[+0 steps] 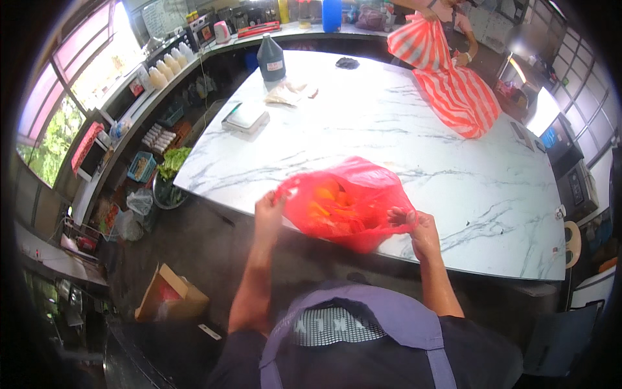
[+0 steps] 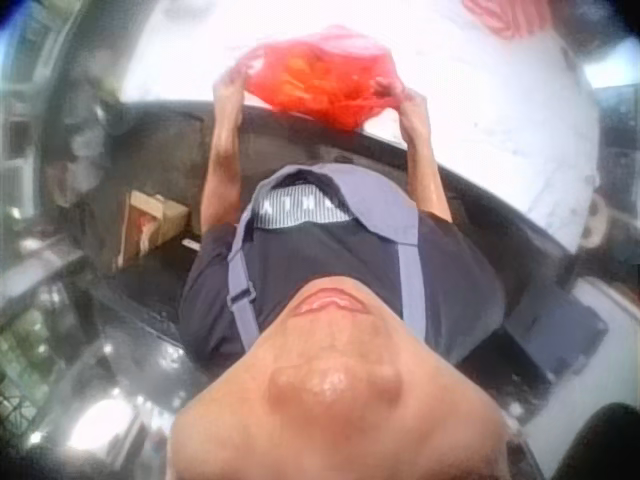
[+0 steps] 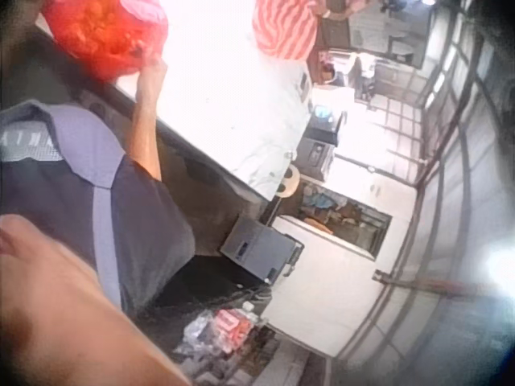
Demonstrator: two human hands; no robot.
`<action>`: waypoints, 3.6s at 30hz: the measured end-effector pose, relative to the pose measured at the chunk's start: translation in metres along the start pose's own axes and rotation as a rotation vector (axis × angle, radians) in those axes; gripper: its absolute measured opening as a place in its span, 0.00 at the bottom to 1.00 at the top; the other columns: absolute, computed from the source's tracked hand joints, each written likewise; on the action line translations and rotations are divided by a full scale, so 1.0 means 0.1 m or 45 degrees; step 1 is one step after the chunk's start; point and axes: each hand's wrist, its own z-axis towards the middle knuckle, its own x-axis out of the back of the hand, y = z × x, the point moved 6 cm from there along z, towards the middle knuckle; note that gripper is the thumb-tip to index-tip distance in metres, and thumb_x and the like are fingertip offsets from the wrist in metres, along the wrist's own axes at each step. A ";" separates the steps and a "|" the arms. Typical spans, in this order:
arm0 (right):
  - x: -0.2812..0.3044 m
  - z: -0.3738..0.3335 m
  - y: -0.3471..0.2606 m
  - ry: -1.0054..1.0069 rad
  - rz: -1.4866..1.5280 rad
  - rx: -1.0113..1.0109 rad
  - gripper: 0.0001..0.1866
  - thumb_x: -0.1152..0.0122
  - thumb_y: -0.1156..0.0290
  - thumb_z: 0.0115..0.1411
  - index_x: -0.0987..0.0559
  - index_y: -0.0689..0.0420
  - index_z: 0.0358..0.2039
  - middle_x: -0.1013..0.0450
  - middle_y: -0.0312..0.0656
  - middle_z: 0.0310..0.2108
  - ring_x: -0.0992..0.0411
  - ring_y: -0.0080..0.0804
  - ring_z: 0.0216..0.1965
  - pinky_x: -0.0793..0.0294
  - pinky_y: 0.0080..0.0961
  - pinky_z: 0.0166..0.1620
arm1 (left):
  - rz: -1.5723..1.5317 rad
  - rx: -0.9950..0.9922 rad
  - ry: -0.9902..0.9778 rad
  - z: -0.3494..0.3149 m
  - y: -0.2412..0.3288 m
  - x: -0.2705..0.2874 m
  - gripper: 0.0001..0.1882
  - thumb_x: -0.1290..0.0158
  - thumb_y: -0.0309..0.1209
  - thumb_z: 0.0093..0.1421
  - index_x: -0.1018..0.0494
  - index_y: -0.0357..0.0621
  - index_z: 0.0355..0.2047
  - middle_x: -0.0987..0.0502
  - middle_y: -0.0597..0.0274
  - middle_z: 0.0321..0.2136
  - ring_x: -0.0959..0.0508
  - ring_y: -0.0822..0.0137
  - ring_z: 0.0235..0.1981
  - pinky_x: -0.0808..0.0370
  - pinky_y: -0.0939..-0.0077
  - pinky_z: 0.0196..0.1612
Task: The person puts cut orange halves into a metal bowl, washes them under a water tap in a sink, and then transfers the oranges into a red plastic bag on a table.
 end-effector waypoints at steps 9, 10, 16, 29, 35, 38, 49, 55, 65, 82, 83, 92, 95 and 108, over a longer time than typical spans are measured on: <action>-0.60 0.98 -0.26 -0.023 0.005 0.217 0.21 0.46 0.58 0.55 0.28 0.61 0.14 0.31 0.40 0.14 0.32 0.25 0.17 0.32 0.19 0.23 | -0.280 0.182 -0.436 0.07 0.21 -0.12 0.11 0.51 0.29 0.56 0.29 0.33 0.36 0.26 0.67 0.28 0.31 0.78 0.28 0.34 0.84 0.32; -0.66 1.17 -0.30 -0.079 0.032 0.224 0.20 0.46 0.59 0.55 0.29 0.61 0.14 0.31 0.40 0.14 0.32 0.25 0.17 0.32 0.19 0.22 | -0.240 0.166 -0.412 0.20 0.27 -0.10 0.11 0.51 0.29 0.56 0.29 0.33 0.36 0.27 0.66 0.28 0.31 0.78 0.28 0.34 0.84 0.32; -0.74 1.89 -1.12 0.074 0.499 0.513 0.18 0.50 0.61 0.57 0.32 0.59 0.15 0.33 0.39 0.13 0.34 0.23 0.13 0.36 0.17 0.15 | -0.431 -0.090 -0.239 1.20 1.21 0.04 0.07 0.51 0.28 0.55 0.29 0.38 0.32 0.30 0.71 0.21 0.35 0.81 0.22 0.39 0.89 0.27; -1.50 2.13 -0.16 -0.370 0.362 0.070 0.18 0.50 0.60 0.58 0.25 0.65 0.25 0.29 0.43 0.16 0.29 0.29 0.19 0.28 0.24 0.27 | -0.051 -0.091 0.285 1.54 0.84 1.14 0.08 0.51 0.22 0.54 0.29 0.35 0.35 0.28 0.68 0.25 0.34 0.82 0.23 0.38 0.89 0.28; -1.77 1.95 -0.13 -0.719 0.167 -0.174 0.18 0.50 0.64 0.57 0.29 0.65 0.42 0.28 0.43 0.25 0.27 0.29 0.29 0.25 0.20 0.28 | 0.737 -0.370 0.507 1.49 0.93 1.34 0.12 0.46 0.23 0.50 0.28 0.36 0.37 0.28 0.63 0.27 0.30 0.72 0.29 0.34 0.81 0.33; -1.90 1.78 -0.01 -0.829 0.070 -0.275 0.20 0.48 0.66 0.57 0.33 0.64 0.47 0.29 0.44 0.30 0.29 0.29 0.34 0.25 0.20 0.29 | 1.102 -0.671 0.554 1.33 1.21 1.01 0.13 0.46 0.23 0.48 0.29 0.38 0.36 0.29 0.58 0.31 0.29 0.65 0.34 0.33 0.74 0.35; -1.90 1.48 0.06 -0.649 0.239 -0.310 0.23 0.52 0.64 0.59 0.37 0.62 0.52 0.29 0.42 0.38 0.31 0.22 0.34 0.31 0.19 0.39 | 1.520 -0.253 -0.329 1.24 -0.28 0.40 0.10 0.48 0.27 0.48 0.29 0.33 0.31 0.27 0.48 0.28 0.27 0.53 0.30 0.31 0.66 0.34; -1.92 1.54 0.05 -0.684 0.110 -0.178 0.24 0.53 0.58 0.59 0.33 0.63 0.48 0.30 0.41 0.40 0.33 0.23 0.41 0.35 0.19 0.45 | 0.592 0.210 -0.572 1.33 0.29 0.21 0.09 0.49 0.27 0.50 0.32 0.32 0.30 0.28 0.57 0.23 0.29 0.65 0.21 0.33 0.77 0.28; -2.02 1.53 0.06 -0.496 0.550 -0.380 0.25 0.55 0.62 0.60 0.41 0.63 0.54 0.32 0.44 0.43 0.31 0.27 0.39 0.35 0.23 0.46 | 0.819 -0.799 -0.554 0.99 1.32 -0.20 0.08 0.53 0.22 0.49 0.28 0.36 0.31 0.28 0.59 0.27 0.31 0.65 0.32 0.35 0.76 0.36; -2.00 1.59 -0.04 -0.885 0.419 -0.204 0.41 0.54 0.78 0.40 0.52 0.65 0.58 0.42 0.56 0.53 0.27 0.37 0.37 0.35 0.30 0.48 | 1.433 -0.112 -0.602 1.42 -0.82 0.27 0.29 0.40 0.42 0.40 0.33 0.40 0.41 0.27 0.49 0.31 0.26 0.54 0.36 0.29 0.62 0.37; -1.97 1.60 -0.04 -0.851 0.406 -0.192 0.41 0.53 0.77 0.40 0.52 0.65 0.58 0.42 0.56 0.53 0.27 0.37 0.36 0.34 0.30 0.48 | 1.299 -0.008 -0.596 1.46 -0.87 0.29 0.28 0.40 0.40 0.40 0.32 0.40 0.40 0.26 0.50 0.31 0.26 0.55 0.36 0.29 0.63 0.38; -1.88 1.66 0.01 -0.729 0.420 -0.199 0.41 0.47 0.74 0.41 0.50 0.65 0.57 0.40 0.56 0.51 0.27 0.37 0.34 0.31 0.30 0.44 | 0.328 0.346 -0.201 1.88 -0.27 0.73 0.21 0.40 0.36 0.42 0.28 0.37 0.35 0.24 0.60 0.30 0.25 0.71 0.31 0.27 0.77 0.36; -1.91 1.69 -0.04 -0.693 0.441 -0.200 0.41 0.46 0.73 0.41 0.49 0.65 0.57 0.39 0.57 0.50 0.26 0.37 0.33 0.31 0.30 0.44 | 0.070 0.344 -0.232 1.83 -0.19 0.52 0.23 0.38 0.38 0.41 0.28 0.36 0.35 0.25 0.61 0.30 0.25 0.71 0.31 0.27 0.77 0.36; -1.92 1.75 -0.03 -0.633 0.381 -0.133 0.40 0.45 0.73 0.42 0.48 0.68 0.56 0.39 0.58 0.49 0.26 0.37 0.32 0.29 0.30 0.42 | 0.760 -0.024 -0.651 1.35 -0.42 0.11 0.33 0.45 0.30 0.48 0.44 0.37 0.53 0.39 0.43 0.50 0.39 0.53 0.53 0.40 0.69 0.53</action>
